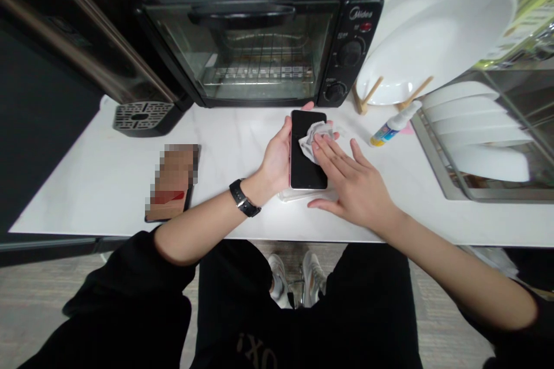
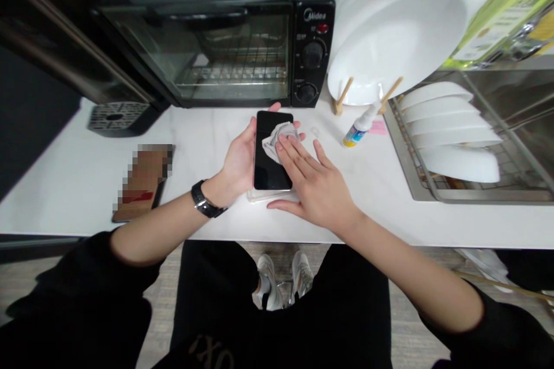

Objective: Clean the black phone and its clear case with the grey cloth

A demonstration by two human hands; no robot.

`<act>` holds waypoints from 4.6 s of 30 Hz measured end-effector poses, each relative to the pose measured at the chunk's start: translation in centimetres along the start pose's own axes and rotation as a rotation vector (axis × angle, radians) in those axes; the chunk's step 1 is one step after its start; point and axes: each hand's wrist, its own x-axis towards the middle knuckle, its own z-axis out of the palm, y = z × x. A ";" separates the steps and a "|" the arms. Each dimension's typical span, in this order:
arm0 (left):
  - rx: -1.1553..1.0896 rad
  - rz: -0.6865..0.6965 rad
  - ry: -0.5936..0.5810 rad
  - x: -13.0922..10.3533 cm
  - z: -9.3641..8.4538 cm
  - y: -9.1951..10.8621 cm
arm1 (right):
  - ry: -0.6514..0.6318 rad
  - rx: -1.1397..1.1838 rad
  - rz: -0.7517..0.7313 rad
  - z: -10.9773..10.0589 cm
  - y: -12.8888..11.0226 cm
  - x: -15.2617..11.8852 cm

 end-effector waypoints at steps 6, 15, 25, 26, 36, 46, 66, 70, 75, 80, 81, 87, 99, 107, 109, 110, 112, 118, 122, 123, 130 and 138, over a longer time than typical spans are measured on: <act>-0.042 -0.029 0.044 0.4 0.3 -0.3 | -0.003 0.087 0.044 0.6 1.7 3.7; -0.010 0.017 0.074 0.8 -0.3 -0.5 | -0.026 0.201 0.027 1.3 0.5 5.4; 0.039 0.030 0.017 -0.1 -0.2 0.6 | -0.004 0.152 -0.088 0.6 -3.7 0.8; 0.039 0.038 0.016 -0.1 -0.2 0.7 | -0.009 0.145 -0.109 0.4 -3.9 0.3; -0.012 0.080 0.011 -0.1 0.2 0.9 | -0.040 0.039 -0.099 -1.0 -2.3 -2.0; -0.037 0.031 0.020 0.9 -0.1 -0.1 | -0.024 0.095 0.044 0.3 1.9 2.3; 0.070 0.009 0.113 0.4 -0.4 0.1 | 0.021 0.153 -0.097 1.4 -2.4 2.0; 0.051 0.035 0.080 0.2 -0.6 0.3 | -0.033 0.132 -0.136 0.4 -2.9 0.3; 0.024 0.043 0.041 0.1 -0.4 0.7 | -0.043 0.049 -0.165 -0.5 -2.3 -1.3; 0.036 0.061 0.029 0.4 -0.3 0.2 | -0.009 0.004 -0.080 -0.4 0.0 -1.0; 0.027 0.065 0.030 0.5 -0.3 0.2 | -0.004 0.011 -0.061 -0.3 0.5 -0.6; -0.017 -0.026 0.082 1.6 -0.6 0.1 | -0.028 0.087 -0.005 0.4 2.6 3.1; 0.001 0.094 0.099 2.0 -0.9 -0.9 | -0.059 0.198 -0.003 1.1 1.7 6.1; 0.013 0.052 0.015 0.4 -0.5 0.4 | -0.003 0.179 -0.094 0.6 -1.4 4.0; 0.026 0.046 0.002 0.2 -0.7 0.7 | -0.002 0.151 -0.104 0.5 -2.2 3.3; 0.030 0.063 0.009 0.2 -0.8 0.8 | -0.008 0.134 -0.107 0.4 -2.5 2.9; 0.042 0.083 0.043 0.4 -0.8 1.0 | -0.028 0.098 -0.127 0.2 -2.8 2.0; 0.000 0.091 0.050 0.5 0.1 1.5 | -0.078 0.043 -0.136 -0.7 -2.5 -0.2; 0.004 0.020 -0.006 0.4 0.1 1.1 | -0.050 0.042 -0.079 -1.0 -0.6 0.2; 0.010 -0.007 -0.011 0.4 0.0 0.9 | -0.042 0.039 -0.060 -1.0 0.1 0.6; 0.058 -0.082 0.051 1.3 -0.8 -0.5 | -0.050 0.100 0.019 -0.1 2.6 3.9; 0.022 0.011 0.103 1.2 -0.4 -0.9 | -0.049 0.174 0.026 1.1 1.2 5.5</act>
